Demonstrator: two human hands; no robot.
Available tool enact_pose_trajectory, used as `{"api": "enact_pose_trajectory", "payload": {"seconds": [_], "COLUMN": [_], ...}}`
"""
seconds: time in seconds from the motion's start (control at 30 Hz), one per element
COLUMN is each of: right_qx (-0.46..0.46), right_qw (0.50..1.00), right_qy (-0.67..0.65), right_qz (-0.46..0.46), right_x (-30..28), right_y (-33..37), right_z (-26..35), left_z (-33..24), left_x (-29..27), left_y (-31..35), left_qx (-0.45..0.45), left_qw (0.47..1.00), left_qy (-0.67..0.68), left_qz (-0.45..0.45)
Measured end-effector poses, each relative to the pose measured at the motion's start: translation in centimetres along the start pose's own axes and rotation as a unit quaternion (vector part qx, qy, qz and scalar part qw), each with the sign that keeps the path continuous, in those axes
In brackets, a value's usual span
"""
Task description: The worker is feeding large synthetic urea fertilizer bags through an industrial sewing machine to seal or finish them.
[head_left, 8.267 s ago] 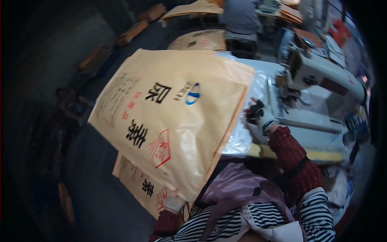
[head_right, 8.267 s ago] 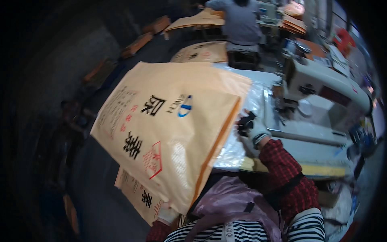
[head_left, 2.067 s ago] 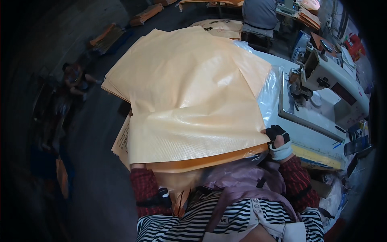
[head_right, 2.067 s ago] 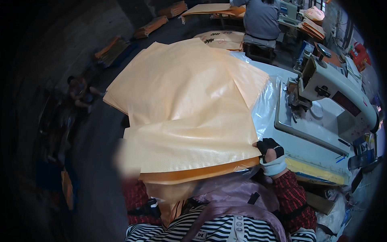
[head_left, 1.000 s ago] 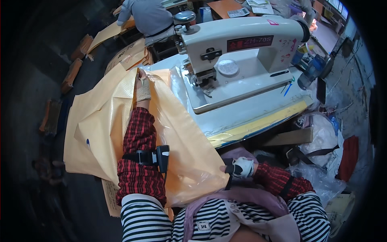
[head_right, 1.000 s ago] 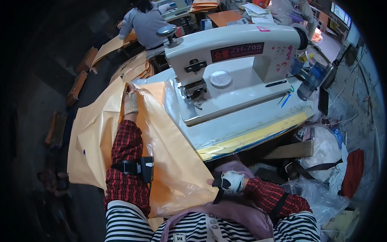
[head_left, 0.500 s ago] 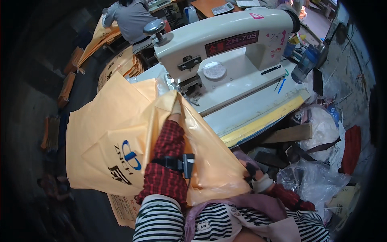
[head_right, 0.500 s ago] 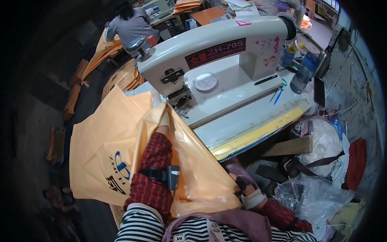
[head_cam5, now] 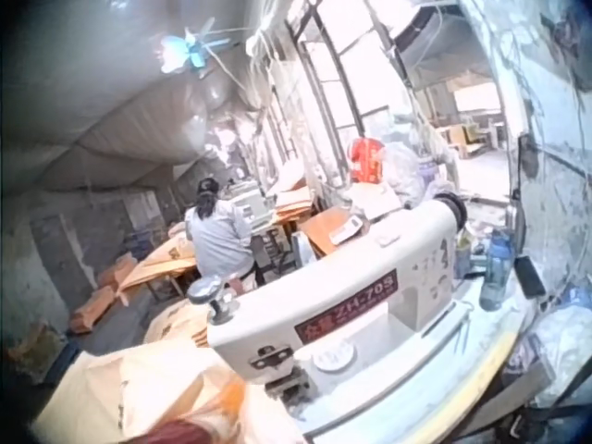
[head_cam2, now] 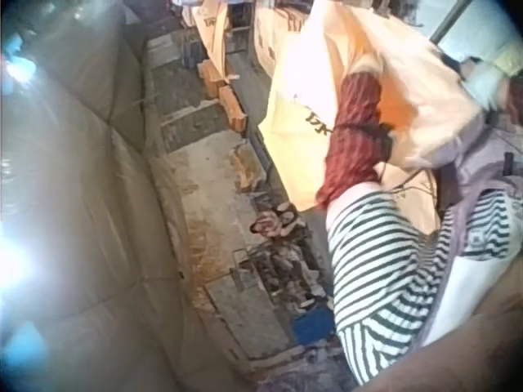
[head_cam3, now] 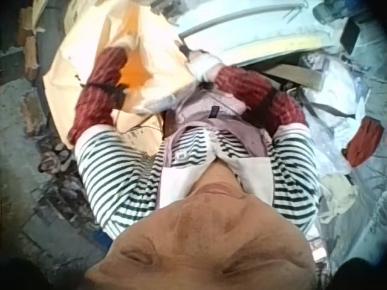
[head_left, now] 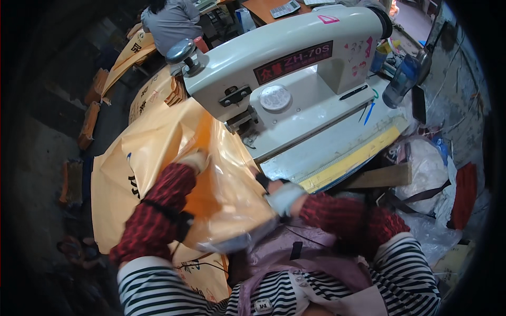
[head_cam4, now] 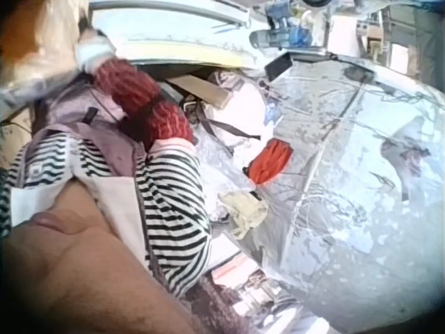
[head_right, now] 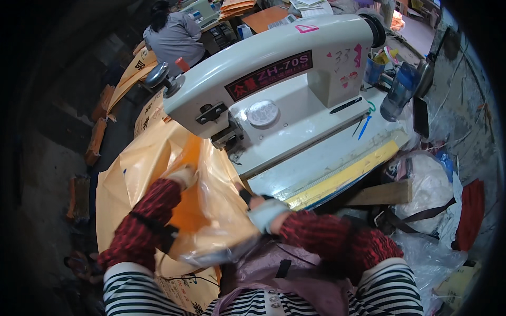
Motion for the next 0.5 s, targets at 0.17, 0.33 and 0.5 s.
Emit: {"api": "enact_pose_trajectory", "payload": {"seconds": [0.17, 0.33, 0.5], "right_qx": [-0.024, 0.069, 0.128], "right_qw": [0.986, 0.997, 0.972], "right_qy": [0.150, -0.043, -0.164], "right_qz": [0.072, 0.014, 0.109], "right_x": [-4.1, -2.9, 2.6], "right_y": [-5.0, -6.5, -7.5], "right_z": [5.8, 5.5, 0.9], "left_z": [-5.3, -13.9, -13.4], "left_x": [4.8, 13.4, 7.6], "left_y": [16.5, 22.9, 18.6], "left_qx": [0.150, 0.230, 0.045], "left_qw": [0.940, 0.889, 0.854], "left_qy": [0.133, 0.252, 0.507], "left_qz": [0.278, 0.305, 0.111]}}
Point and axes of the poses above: each hand's wrist, its own y-axis away from the middle knuckle, its own x-axis out of the palm, z = x × y, the point moved 5 cm from there along -y, towards the middle knuckle, and after that the axes turned 1 degree about y, right-handed, at the moved point
